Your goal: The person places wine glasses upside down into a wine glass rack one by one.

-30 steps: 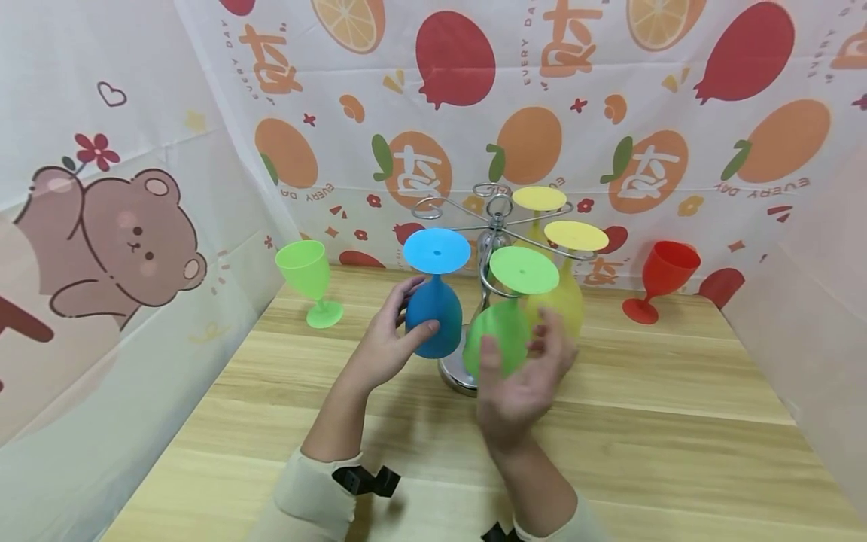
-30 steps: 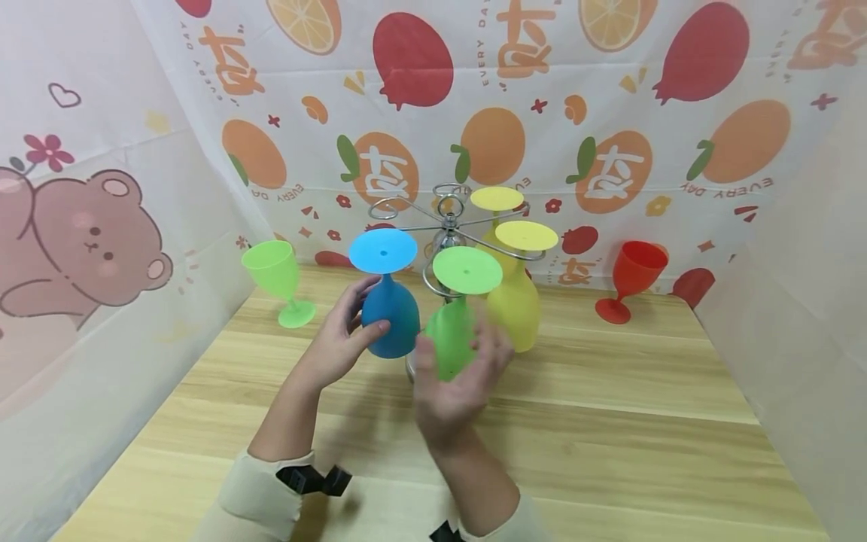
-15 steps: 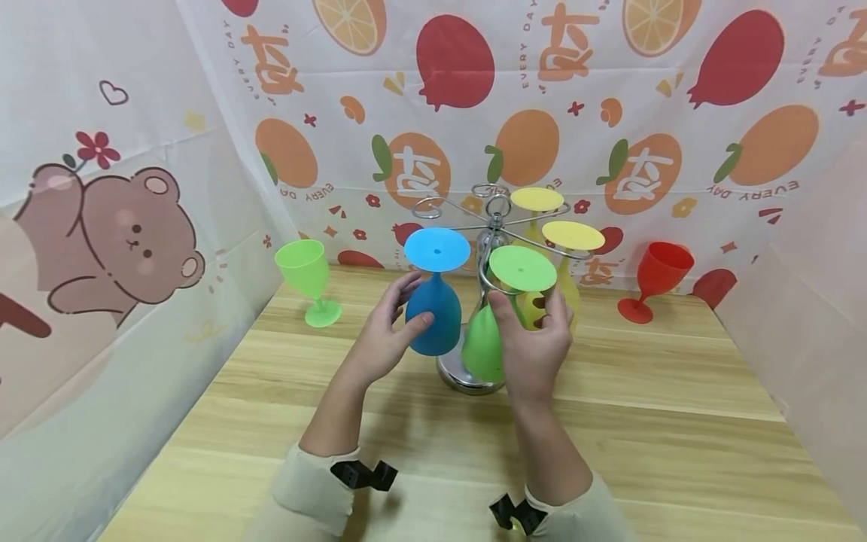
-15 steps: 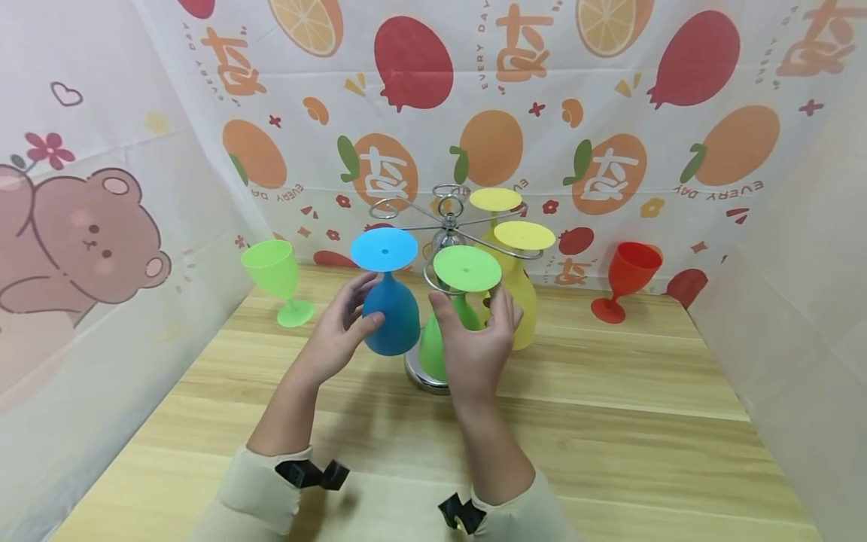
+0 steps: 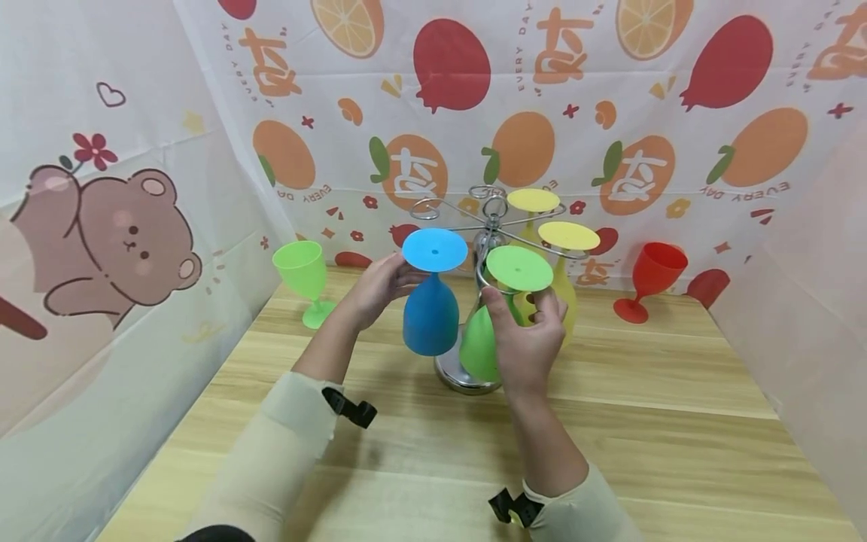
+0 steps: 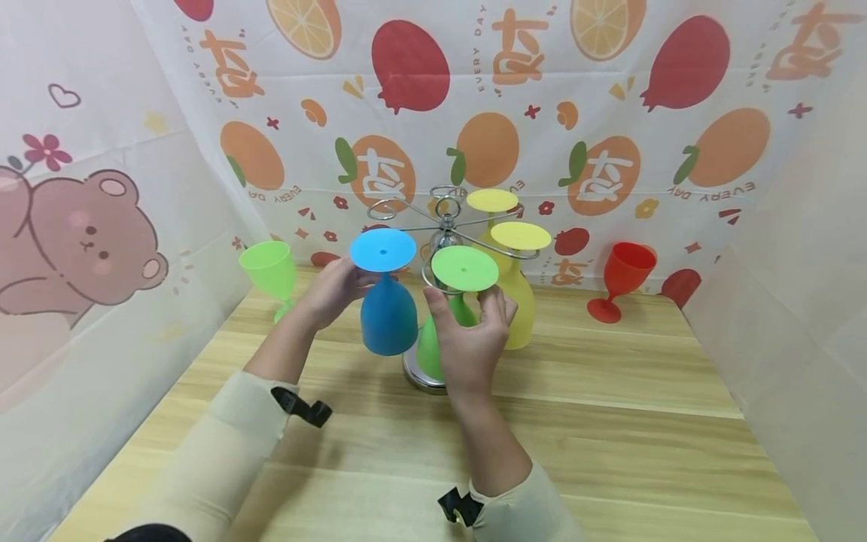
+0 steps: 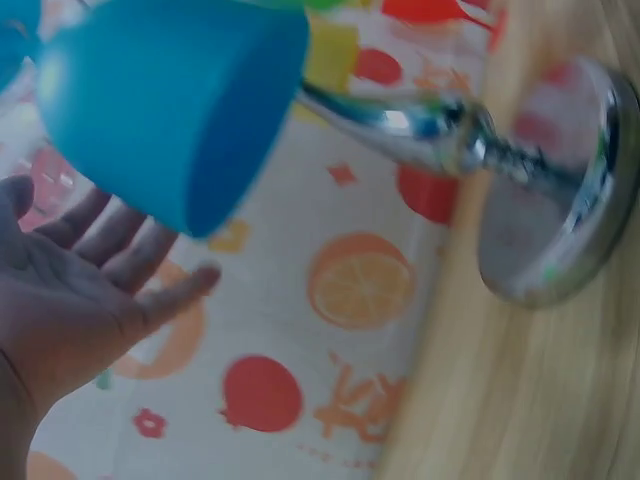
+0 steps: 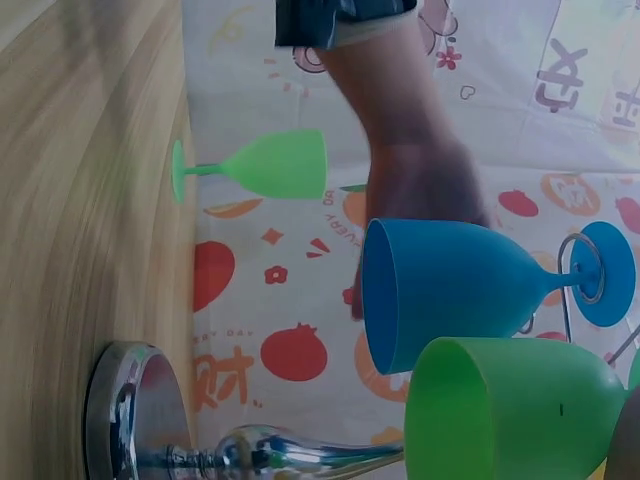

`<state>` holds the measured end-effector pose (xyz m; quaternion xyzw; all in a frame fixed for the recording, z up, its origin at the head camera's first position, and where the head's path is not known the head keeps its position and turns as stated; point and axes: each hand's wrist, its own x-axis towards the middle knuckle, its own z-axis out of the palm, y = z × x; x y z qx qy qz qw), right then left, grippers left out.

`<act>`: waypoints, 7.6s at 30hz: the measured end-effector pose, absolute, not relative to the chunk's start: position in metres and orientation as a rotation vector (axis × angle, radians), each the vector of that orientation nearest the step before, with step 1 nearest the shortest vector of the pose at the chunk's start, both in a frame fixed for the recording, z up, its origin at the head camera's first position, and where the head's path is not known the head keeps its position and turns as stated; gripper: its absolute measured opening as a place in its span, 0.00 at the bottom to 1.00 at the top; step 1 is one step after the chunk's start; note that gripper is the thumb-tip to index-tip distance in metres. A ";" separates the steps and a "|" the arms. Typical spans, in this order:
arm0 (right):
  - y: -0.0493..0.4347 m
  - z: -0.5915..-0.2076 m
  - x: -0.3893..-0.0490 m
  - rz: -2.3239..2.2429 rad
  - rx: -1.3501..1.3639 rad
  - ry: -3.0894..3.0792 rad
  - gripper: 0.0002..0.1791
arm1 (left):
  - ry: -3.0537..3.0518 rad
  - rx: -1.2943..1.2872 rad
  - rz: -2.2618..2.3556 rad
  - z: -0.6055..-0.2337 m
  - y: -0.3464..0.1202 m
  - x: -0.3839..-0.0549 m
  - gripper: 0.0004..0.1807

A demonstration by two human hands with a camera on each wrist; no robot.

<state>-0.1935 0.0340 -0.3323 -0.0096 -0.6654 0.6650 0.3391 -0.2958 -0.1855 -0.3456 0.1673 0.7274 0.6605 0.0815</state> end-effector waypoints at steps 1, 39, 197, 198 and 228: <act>0.034 -0.333 -0.194 1.731 -0.021 -1.728 0.26 | 2.134 0.489 1.960 -0.348 -0.184 -0.302 0.32; 0.090 -0.340 -0.208 1.592 0.174 -1.761 0.19 | 2.078 0.794 1.421 -0.374 -0.108 -0.341 0.25; 0.310 -0.385 -0.339 0.413 0.147 -2.576 0.36 | 3.427 0.466 1.065 -0.396 -0.039 -0.299 0.10; 0.313 -0.384 -0.344 0.385 0.132 -2.610 0.37 | 3.431 0.471 1.070 -0.395 -0.039 -0.299 0.09; 0.345 -0.386 -0.393 0.357 0.037 -2.999 0.47 | 3.514 0.504 0.953 -0.404 -0.038 -0.298 0.10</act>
